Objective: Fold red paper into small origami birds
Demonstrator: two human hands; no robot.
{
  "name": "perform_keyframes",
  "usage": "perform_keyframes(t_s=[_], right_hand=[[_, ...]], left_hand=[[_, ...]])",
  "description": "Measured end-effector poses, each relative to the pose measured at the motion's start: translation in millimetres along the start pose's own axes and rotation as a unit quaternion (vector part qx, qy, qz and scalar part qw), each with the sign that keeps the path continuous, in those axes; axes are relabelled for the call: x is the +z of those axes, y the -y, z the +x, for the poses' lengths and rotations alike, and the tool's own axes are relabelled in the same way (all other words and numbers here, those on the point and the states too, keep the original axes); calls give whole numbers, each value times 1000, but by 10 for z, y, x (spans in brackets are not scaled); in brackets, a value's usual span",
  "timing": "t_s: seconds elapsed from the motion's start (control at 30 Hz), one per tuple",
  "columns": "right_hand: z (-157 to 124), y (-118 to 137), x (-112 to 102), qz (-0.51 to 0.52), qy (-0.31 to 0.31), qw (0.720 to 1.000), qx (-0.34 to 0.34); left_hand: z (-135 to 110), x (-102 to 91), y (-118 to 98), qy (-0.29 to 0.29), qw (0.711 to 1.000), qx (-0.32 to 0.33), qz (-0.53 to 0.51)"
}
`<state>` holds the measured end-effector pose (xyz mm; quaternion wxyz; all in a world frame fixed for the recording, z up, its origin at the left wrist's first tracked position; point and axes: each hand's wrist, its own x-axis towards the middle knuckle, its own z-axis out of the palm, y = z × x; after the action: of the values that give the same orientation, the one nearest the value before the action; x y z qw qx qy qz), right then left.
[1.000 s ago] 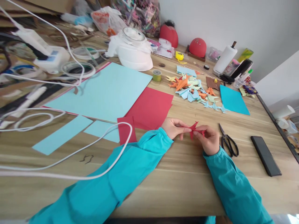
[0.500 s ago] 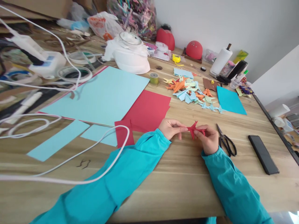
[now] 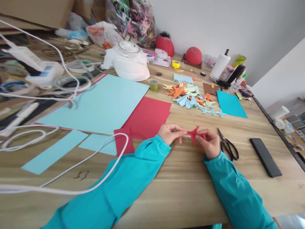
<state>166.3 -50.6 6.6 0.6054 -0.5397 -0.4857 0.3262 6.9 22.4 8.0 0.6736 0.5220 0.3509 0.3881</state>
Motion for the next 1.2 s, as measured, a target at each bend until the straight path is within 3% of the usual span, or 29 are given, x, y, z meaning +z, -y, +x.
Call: perform_keyframes(t_s=[0.23,0.43,0.7,0.87,1.0,1.2], right_hand=[[-44,62,6,-167,19,983,-69],[-5,-87,-75,-227,-103,963,-106],[129,-258,-298,-248,-244,937,-37],[385,-347,-631,-310,-330,891,10],[731,-373,-847,-364,-354,861,26],[1125,-427,-761,-444,-344,827,33]], left_hand=[[80,-1,73,-45,994,-30,-100],[107,8,105,-48,988,-55,-138],[123,15,153,-23,993,-60,-102],[161,-15,187,-24,991,-82,-108],[170,-33,218,-10,991,-82,-107],[177,-27,225,-6,988,-85,-131]])
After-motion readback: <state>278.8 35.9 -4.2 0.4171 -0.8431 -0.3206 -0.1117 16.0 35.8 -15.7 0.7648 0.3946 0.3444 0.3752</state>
